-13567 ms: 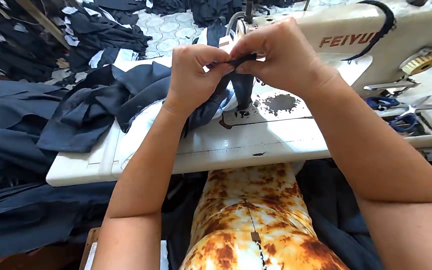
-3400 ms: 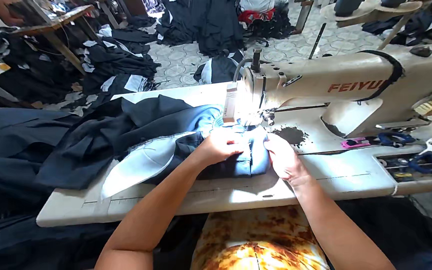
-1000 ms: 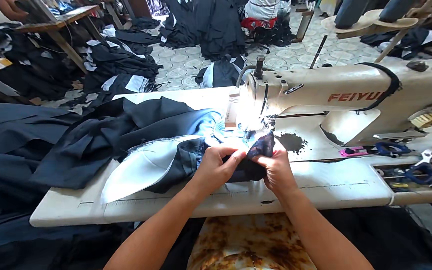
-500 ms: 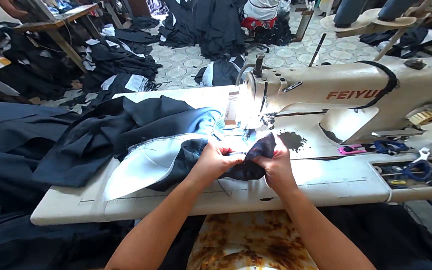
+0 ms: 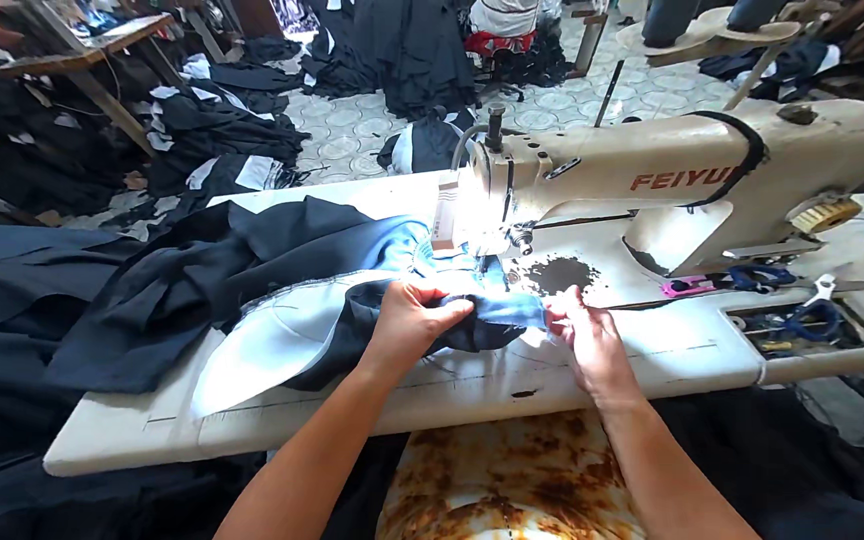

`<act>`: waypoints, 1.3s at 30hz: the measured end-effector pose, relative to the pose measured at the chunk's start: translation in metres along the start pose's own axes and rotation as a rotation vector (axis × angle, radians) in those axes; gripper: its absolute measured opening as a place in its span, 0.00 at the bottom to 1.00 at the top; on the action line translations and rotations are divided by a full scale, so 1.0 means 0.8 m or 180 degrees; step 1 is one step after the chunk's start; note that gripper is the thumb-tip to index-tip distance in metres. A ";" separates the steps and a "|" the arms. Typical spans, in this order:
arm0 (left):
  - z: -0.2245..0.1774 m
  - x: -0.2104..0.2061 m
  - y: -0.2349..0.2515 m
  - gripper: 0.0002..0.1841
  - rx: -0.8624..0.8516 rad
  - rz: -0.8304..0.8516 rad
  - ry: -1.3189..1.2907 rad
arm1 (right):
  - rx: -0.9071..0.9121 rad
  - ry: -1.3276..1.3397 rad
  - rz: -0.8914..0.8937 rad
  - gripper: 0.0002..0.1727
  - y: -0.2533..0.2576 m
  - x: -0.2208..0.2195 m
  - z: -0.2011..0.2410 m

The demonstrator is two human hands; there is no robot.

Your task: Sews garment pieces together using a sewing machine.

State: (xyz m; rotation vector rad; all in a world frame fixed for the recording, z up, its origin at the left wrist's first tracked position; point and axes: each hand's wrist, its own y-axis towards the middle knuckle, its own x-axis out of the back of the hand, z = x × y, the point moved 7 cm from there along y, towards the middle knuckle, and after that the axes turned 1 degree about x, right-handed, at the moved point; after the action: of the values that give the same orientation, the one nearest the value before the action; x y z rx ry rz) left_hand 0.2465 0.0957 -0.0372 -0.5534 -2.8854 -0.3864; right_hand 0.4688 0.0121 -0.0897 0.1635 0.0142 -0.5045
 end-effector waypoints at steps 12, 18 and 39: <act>-0.002 0.001 -0.004 0.06 -0.0002 -0.0037 -0.0109 | -0.0320 0.0508 0.0716 0.09 0.018 -0.024 0.021; -0.004 0.001 -0.004 0.06 -0.0001 -0.0055 -0.0211 | -0.0242 0.0933 0.0731 0.09 0.027 -0.029 0.028; -0.002 0.004 -0.007 0.06 0.0017 -0.0150 -0.0566 | -0.0266 0.0563 0.0609 0.09 0.033 -0.025 0.060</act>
State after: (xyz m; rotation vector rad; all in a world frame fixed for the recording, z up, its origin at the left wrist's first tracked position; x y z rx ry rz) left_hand 0.2417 0.0911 -0.0361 -0.5454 -3.0736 -0.3530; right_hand 0.4629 0.0371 -0.0376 0.1256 0.1907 -0.2968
